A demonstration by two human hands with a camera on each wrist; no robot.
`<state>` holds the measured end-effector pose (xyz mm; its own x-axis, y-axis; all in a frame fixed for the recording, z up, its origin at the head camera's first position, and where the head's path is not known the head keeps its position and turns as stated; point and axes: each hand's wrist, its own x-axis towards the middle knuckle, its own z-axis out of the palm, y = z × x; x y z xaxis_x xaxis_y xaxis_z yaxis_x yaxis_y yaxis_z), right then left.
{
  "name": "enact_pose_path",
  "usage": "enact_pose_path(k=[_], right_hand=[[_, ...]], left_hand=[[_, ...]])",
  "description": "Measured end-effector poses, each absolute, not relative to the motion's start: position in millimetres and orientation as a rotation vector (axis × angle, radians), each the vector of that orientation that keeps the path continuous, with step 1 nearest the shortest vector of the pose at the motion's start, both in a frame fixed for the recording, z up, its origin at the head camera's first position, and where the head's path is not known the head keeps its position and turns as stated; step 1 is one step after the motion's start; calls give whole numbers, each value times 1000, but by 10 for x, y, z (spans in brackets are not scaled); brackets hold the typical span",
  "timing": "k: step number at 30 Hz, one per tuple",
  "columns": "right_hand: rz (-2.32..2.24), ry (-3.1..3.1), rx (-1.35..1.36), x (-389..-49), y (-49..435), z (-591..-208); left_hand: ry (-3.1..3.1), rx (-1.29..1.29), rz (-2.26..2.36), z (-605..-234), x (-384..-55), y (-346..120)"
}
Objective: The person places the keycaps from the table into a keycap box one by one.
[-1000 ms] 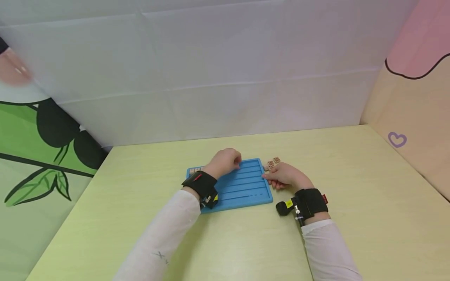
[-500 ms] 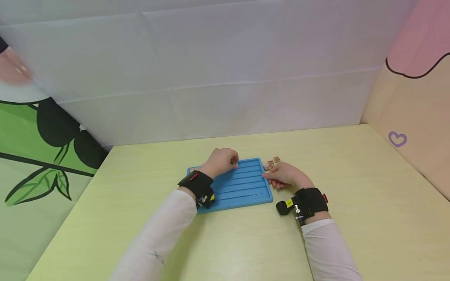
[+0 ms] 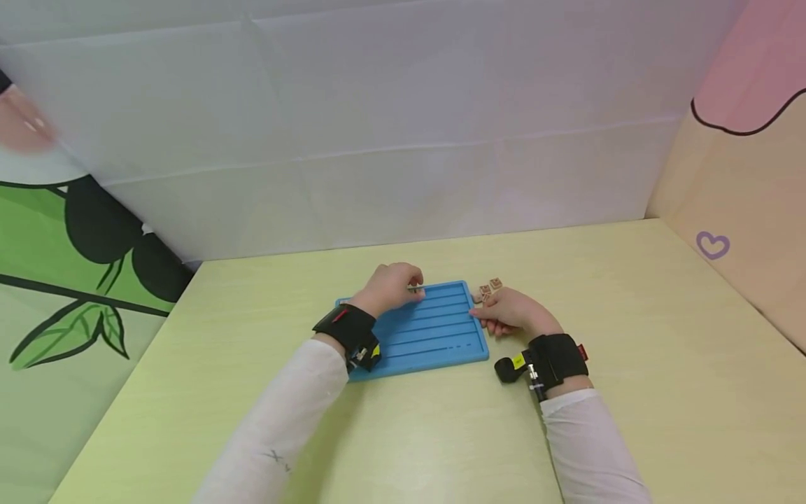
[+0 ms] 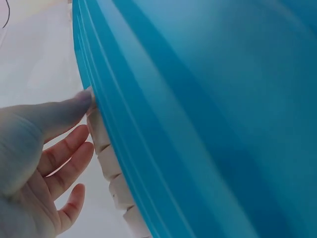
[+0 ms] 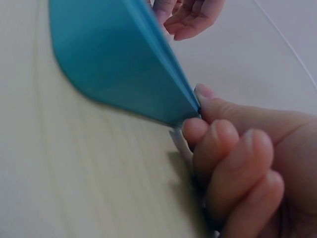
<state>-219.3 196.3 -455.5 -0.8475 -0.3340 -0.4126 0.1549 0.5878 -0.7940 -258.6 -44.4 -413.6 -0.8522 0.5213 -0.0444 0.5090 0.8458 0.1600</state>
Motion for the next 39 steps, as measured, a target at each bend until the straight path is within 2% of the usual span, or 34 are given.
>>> enact_pose_path(k=[12, 19, 39], right_hand=[[-1207, 2288, -153, -2195, 1959, -4562], [-1215, 2290, -153, -2192, 1956, -4589], [-1230, 2272, -122, -2152, 1988, -4576]], left_hand=[[2940, 709, 269, -4061, -2651, -530], [2934, 737, 289, -4076, -2633, -483], [2851, 915, 233, -4017, -2470, 235]])
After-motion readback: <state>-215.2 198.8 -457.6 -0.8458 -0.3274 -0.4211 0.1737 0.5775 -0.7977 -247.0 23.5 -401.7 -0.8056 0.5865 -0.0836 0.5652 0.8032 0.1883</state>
